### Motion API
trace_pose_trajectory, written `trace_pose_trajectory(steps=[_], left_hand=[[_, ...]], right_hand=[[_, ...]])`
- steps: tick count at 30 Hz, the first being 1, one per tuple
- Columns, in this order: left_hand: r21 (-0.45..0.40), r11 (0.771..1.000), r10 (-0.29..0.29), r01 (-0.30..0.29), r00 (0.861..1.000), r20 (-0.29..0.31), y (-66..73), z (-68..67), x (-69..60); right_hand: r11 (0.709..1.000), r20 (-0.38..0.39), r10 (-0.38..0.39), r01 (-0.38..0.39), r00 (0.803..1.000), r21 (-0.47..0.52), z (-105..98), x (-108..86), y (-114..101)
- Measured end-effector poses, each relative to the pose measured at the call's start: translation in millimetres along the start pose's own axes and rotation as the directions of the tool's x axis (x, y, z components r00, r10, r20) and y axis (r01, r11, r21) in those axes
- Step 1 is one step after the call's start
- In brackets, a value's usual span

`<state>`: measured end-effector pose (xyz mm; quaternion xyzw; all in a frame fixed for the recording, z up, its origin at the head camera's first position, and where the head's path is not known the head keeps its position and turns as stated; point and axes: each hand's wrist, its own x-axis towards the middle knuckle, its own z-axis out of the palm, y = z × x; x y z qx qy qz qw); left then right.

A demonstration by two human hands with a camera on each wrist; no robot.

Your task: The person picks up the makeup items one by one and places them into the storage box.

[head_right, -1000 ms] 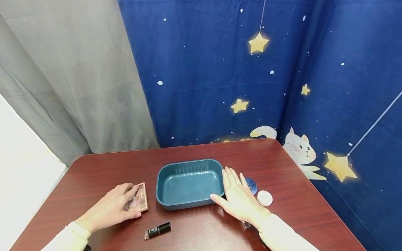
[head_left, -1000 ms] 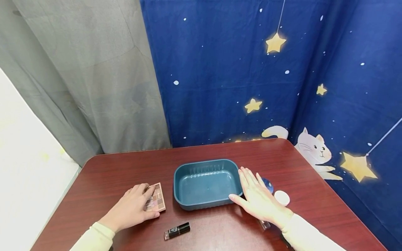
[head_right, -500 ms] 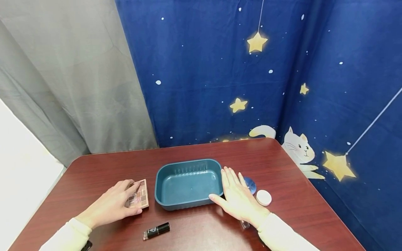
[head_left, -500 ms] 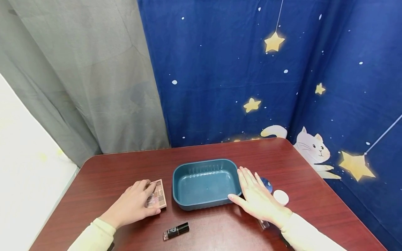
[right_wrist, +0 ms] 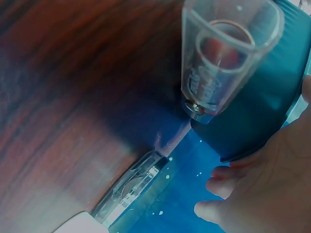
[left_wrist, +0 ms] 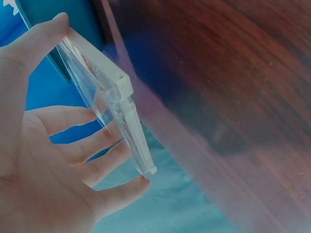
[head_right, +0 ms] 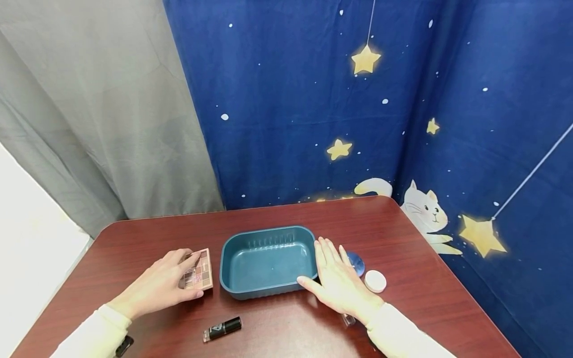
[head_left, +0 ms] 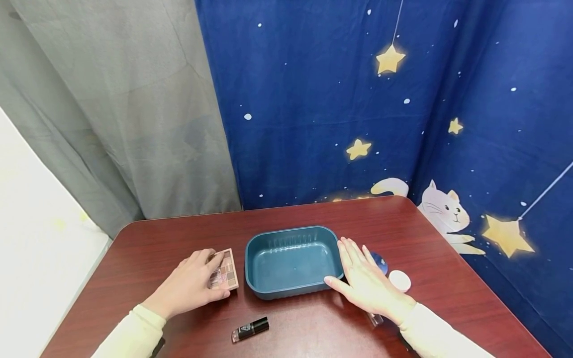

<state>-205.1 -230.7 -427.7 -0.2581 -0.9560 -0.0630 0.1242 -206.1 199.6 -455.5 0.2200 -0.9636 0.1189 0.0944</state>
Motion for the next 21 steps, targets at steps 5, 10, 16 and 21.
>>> trace_pose_trajectory(steps=[5,10,16,21], left_hand=[[-0.008,1.0,0.001,-0.001,1.0,-0.007,0.4,-2.7,4.8],[-0.015,1.0,-0.002,0.002,1.0,-0.003,1.3,-4.9,10.2],[-0.025,1.0,-0.002,0.002,1.0,0.004,2.7,-8.2,16.2],[-0.037,0.999,-0.004,0.003,1.0,-0.008,2.3,-13.7,21.3]], right_hand=[[1.0,0.002,-0.001,0.001,1.0,-0.008,0.1,-1.1,-0.8],[1.0,-0.001,0.0,0.0,1.0,-0.014,0.1,-1.5,-1.0],[1.0,0.003,0.002,-0.002,1.0,-0.016,0.2,-1.1,-1.2],[1.0,-0.005,-0.008,0.008,1.0,-0.022,0.4,0.5,-0.1]])
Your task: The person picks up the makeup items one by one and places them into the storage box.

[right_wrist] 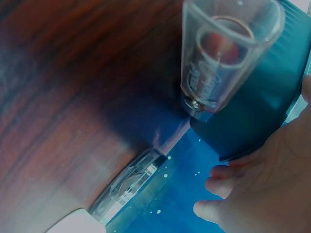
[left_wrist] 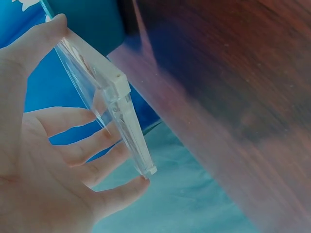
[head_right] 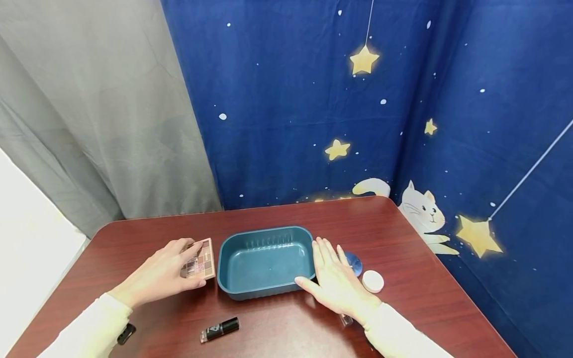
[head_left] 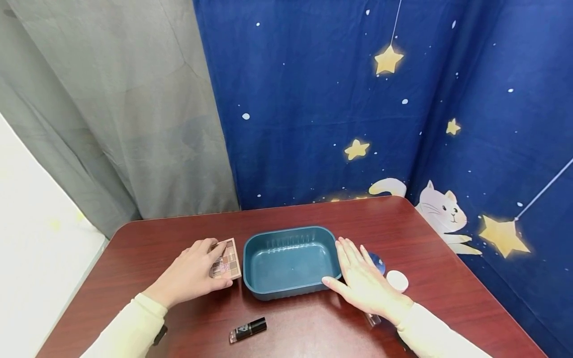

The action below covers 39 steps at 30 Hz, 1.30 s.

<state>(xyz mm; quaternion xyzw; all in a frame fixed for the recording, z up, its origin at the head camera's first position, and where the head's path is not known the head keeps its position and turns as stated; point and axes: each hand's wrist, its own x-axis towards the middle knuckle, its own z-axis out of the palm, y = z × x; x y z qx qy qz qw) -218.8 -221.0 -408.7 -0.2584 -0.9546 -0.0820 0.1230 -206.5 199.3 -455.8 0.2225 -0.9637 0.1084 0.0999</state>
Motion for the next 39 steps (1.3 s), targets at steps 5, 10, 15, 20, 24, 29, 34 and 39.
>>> trace_pose_trajectory(steps=[5,10,15,20,24,29,34,39], left_hand=[[-0.01,1.0,0.012,-0.012,1.0,-0.011,0.4,-3.8,3.9],[-0.014,1.0,0.012,-0.013,1.0,-0.009,2.3,-4.2,8.8],[-0.032,0.999,0.014,-0.014,1.0,-0.007,6.4,-4.4,16.1],[-0.035,0.999,0.017,-0.017,1.0,0.004,9.7,-4.0,23.5],[-0.042,0.999,0.016,-0.015,1.0,0.012,11.2,-3.3,27.8],[-0.042,0.999,0.027,-0.026,1.0,0.013,12.8,-1.4,32.1],[-0.05,0.998,0.038,-0.038,0.999,0.009,16.5,-1.1,35.9],[-0.054,0.997,0.05,-0.05,0.999,0.002,20.5,-0.4,40.5]], right_hand=[[1.0,0.001,-0.001,0.001,1.0,-0.01,-0.2,0.6,0.4],[1.0,0.012,0.005,-0.004,1.0,-0.004,-2.1,0.0,-0.8],[1.0,0.006,0.003,-0.003,1.0,-0.005,-3.4,0.1,-1.3],[1.0,0.0,-0.003,0.003,1.0,-0.008,-2.0,0.2,-1.5],[1.0,0.003,-0.002,0.002,1.0,-0.004,-1.6,-0.4,-1.4],[1.0,0.002,-0.004,0.004,1.0,0.0,-1.0,-0.7,-1.0],[1.0,0.006,-0.003,0.003,1.0,0.0,-1.5,-0.7,-1.1],[1.0,0.008,-0.005,0.005,1.0,0.001,-1.4,-0.4,-1.4]])
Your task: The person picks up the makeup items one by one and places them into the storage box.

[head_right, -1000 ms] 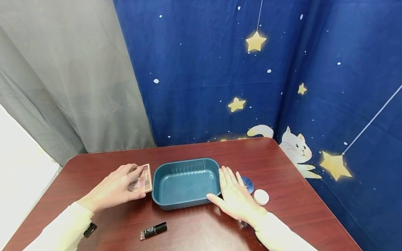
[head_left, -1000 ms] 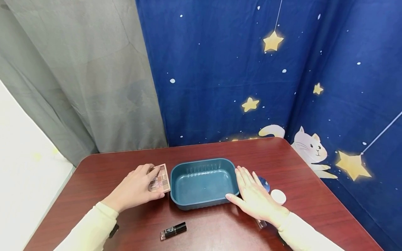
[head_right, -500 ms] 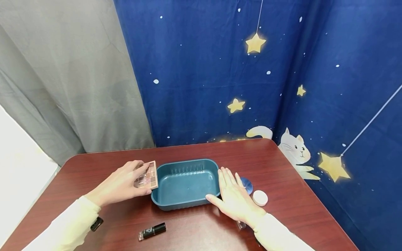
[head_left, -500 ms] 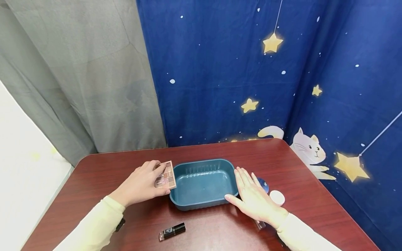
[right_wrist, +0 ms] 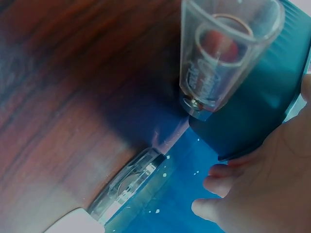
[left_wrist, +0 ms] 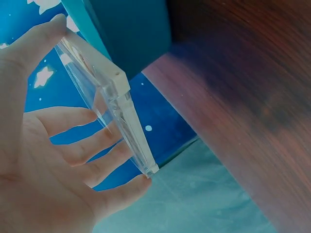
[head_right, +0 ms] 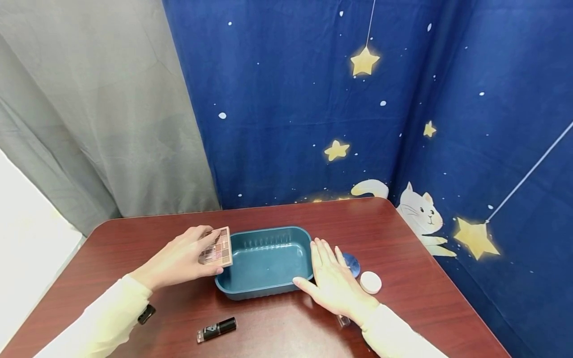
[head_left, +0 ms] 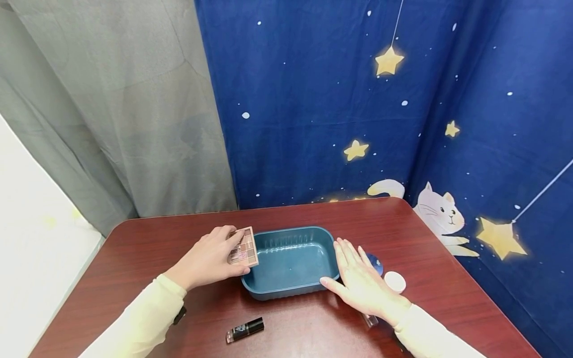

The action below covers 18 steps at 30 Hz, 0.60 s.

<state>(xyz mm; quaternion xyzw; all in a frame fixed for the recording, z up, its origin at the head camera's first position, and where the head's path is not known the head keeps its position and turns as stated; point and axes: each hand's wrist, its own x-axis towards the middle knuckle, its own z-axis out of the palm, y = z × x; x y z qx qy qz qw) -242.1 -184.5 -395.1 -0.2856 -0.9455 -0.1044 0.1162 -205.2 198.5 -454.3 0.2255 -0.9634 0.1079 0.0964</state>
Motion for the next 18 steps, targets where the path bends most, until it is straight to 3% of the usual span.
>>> trace_pose_trajectory(steps=[18], left_hand=[[-0.03,1.0,0.003,-0.002,0.999,0.032,14.9,0.2,17.6]], right_hand=[[1.0,-0.003,0.001,-0.001,1.0,-0.008,1.7,0.4,1.6]])
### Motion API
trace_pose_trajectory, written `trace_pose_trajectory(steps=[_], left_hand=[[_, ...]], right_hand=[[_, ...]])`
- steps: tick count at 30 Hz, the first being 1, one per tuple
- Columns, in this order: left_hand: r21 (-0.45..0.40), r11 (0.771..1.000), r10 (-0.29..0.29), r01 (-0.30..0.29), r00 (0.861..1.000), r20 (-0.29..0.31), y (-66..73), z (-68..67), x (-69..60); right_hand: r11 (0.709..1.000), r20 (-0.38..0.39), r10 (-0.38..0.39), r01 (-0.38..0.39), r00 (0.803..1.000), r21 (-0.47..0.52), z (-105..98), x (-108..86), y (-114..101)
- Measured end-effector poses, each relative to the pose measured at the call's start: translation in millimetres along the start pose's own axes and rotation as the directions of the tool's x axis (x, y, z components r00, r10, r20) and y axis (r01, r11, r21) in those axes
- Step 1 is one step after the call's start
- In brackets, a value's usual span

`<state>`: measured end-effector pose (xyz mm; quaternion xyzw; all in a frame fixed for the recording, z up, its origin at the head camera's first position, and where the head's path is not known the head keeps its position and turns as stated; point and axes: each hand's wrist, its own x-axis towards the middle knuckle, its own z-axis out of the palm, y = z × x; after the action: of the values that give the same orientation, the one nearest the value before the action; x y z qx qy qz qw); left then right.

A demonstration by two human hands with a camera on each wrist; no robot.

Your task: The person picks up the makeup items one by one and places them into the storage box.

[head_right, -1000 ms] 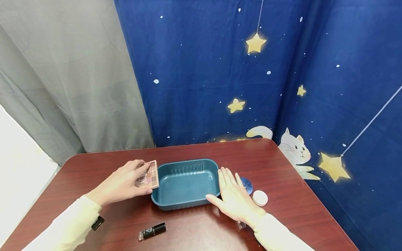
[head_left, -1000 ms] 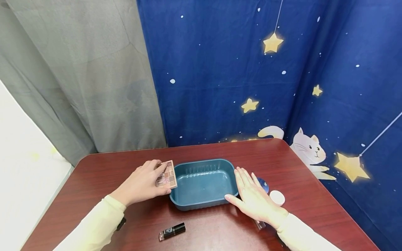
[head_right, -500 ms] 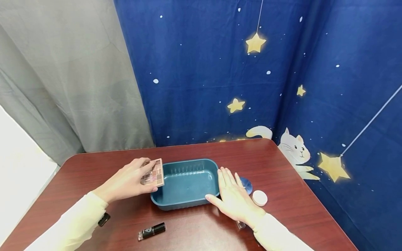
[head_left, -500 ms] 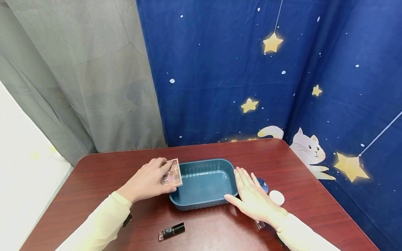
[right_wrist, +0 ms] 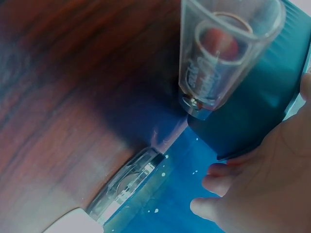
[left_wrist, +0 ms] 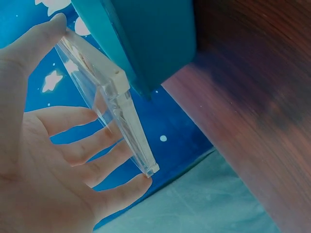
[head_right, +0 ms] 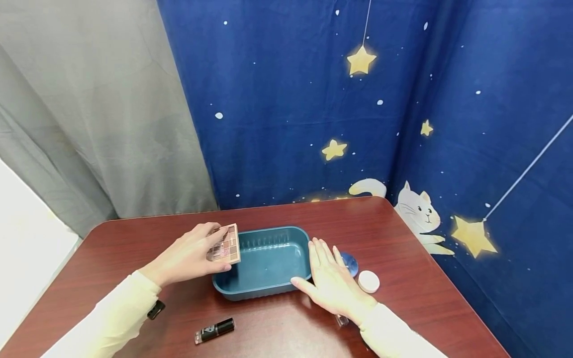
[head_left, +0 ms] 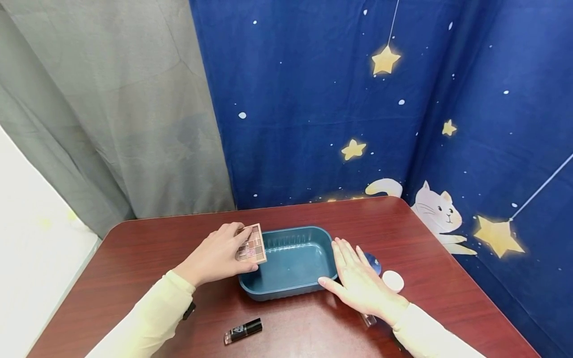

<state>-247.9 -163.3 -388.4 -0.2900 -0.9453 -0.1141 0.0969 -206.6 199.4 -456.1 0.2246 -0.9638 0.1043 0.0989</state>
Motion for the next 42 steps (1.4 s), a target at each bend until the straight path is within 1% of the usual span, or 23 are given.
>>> trace_pose_trajectory(steps=[8,13,19,30,35,42], left_hand=[[-0.011,1.0,0.001,-0.001,1.0,0.012,6.0,2.0,8.0],[-0.013,1.0,0.01,-0.01,1.0,0.017,8.9,5.7,10.7],[-0.006,1.0,0.021,-0.021,1.0,0.022,13.8,8.8,13.7],[-0.017,1.0,0.019,-0.018,0.998,0.065,21.9,15.8,21.5],[-0.025,0.999,0.029,-0.027,0.997,0.069,23.9,20.9,24.9],[-0.02,0.999,0.046,-0.044,0.997,0.07,26.9,24.1,28.6]], right_hand=[[1.0,0.006,0.004,-0.004,1.0,0.012,-0.7,0.2,-0.1],[1.0,0.017,0.006,-0.006,1.0,0.015,-3.3,-0.4,-2.2],[1.0,0.009,0.0,0.0,1.0,0.016,-3.5,0.4,-2.3],[1.0,0.006,0.004,-0.005,1.0,0.01,-3.0,0.2,-1.5],[1.0,0.006,0.003,-0.003,1.0,0.005,-2.9,-0.2,-1.6],[1.0,0.007,0.002,-0.002,1.0,0.014,-2.5,0.4,-1.3]])
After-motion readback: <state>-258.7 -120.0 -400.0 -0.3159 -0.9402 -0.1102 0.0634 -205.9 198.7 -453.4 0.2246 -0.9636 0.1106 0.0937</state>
